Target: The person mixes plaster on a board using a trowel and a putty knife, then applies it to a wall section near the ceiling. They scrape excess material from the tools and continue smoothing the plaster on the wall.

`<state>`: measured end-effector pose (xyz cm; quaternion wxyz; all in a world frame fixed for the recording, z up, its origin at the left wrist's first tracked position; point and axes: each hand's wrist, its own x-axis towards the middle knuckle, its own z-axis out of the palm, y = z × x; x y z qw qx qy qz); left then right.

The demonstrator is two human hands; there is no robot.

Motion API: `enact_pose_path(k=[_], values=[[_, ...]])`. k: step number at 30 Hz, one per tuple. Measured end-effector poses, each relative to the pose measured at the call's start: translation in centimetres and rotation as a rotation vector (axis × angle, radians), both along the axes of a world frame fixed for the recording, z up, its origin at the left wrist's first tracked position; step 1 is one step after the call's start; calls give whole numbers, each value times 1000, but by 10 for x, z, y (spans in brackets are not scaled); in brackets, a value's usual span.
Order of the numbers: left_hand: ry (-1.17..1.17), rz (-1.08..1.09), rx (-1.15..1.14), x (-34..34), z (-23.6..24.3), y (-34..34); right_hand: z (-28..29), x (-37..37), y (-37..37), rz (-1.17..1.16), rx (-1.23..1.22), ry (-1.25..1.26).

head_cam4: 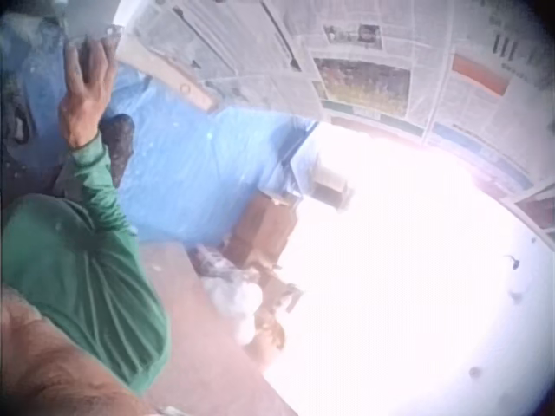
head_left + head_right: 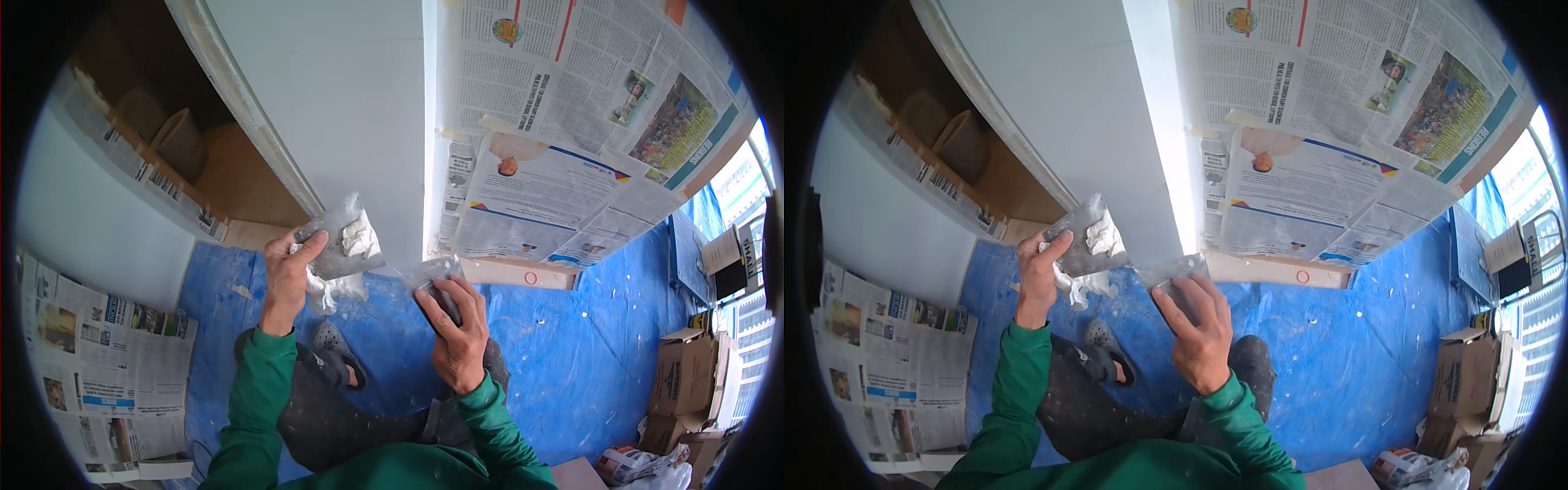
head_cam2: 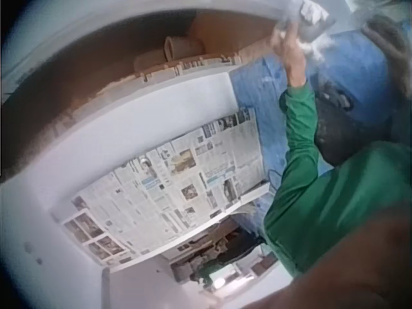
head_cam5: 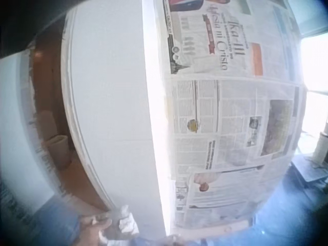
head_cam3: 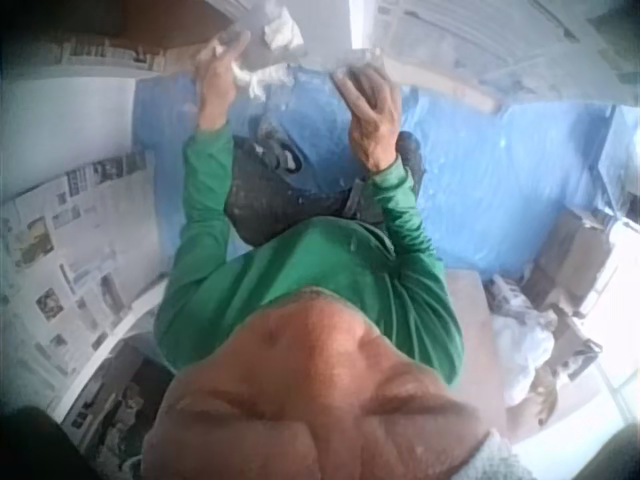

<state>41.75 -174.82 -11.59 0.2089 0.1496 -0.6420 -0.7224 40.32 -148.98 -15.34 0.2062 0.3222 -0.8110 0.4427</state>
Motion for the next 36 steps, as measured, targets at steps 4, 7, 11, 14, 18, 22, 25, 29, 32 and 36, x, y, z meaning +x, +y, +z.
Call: enact_pose_path(k=[4, 7, 11, 14, 18, 22, 25, 29, 32, 36], values=[[10, 10, -135, 0, 1, 9, 8, -9, -7, 21, 105, 66], [-20, 0, -266, 2, 1, 11, 5, -12, -15, 14, 133, 77], [-17, -10, -277, 3, -3, 17, -4, -6, -25, 16, 139, 59], [60, 90, -322, 2, -17, 17, -18, -3, -19, 40, 153, 30], [122, 254, -379, 10, -8, -13, -49, 2, 5, 41, 50, -179], [194, 240, -72, 5, -6, -21, -109, 23, 35, -77, -341, -675], [154, 193, -2, 8, -13, -25, -137, 32, 36, -98, -751, -1081], [95, 168, 3, 13, -19, -26, -150, 26, 18, -114, -691, -980], [61, 145, 33, 11, -24, -23, -166, 19, 7, -111, -783, -1055], [1, 92, 58, 13, -29, -21, -201, 26, 1, -106, -858, -1243]])
